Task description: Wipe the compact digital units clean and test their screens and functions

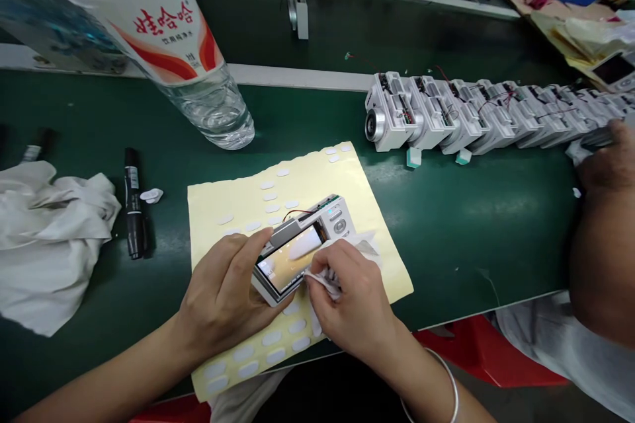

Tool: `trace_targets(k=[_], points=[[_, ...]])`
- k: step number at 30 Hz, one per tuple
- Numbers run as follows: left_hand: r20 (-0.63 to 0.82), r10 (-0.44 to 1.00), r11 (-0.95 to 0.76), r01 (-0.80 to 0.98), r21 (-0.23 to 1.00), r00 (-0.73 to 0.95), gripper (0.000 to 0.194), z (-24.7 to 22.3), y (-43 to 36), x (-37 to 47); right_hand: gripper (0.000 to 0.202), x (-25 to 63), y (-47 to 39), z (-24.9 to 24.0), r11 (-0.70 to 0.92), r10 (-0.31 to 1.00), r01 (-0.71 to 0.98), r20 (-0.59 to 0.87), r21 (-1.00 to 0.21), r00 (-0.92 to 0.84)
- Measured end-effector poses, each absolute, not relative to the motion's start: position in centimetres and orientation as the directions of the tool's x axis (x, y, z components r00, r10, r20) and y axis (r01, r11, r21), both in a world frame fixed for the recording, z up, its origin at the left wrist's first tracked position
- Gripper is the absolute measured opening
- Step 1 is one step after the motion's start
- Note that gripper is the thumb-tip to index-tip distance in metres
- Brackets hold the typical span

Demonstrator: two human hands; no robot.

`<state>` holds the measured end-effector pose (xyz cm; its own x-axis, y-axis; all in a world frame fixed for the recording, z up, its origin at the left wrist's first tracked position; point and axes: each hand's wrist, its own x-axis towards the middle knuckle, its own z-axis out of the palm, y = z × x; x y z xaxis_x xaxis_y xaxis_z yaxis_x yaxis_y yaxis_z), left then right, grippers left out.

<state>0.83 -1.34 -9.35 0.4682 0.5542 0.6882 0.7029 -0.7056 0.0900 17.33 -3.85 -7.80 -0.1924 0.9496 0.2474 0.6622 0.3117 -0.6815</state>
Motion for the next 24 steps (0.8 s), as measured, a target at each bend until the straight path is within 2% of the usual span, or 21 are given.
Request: trace_targets(k=[24], points=[[0.715, 0.518, -0.714, 0.698, 0.059, 0.470, 0.034, -9.35, -1.42, 0.60, 0.012, 17.54, -3.86, -7.88, 0.295, 0.955, 0.641, 0.204, -0.709, -0.213]])
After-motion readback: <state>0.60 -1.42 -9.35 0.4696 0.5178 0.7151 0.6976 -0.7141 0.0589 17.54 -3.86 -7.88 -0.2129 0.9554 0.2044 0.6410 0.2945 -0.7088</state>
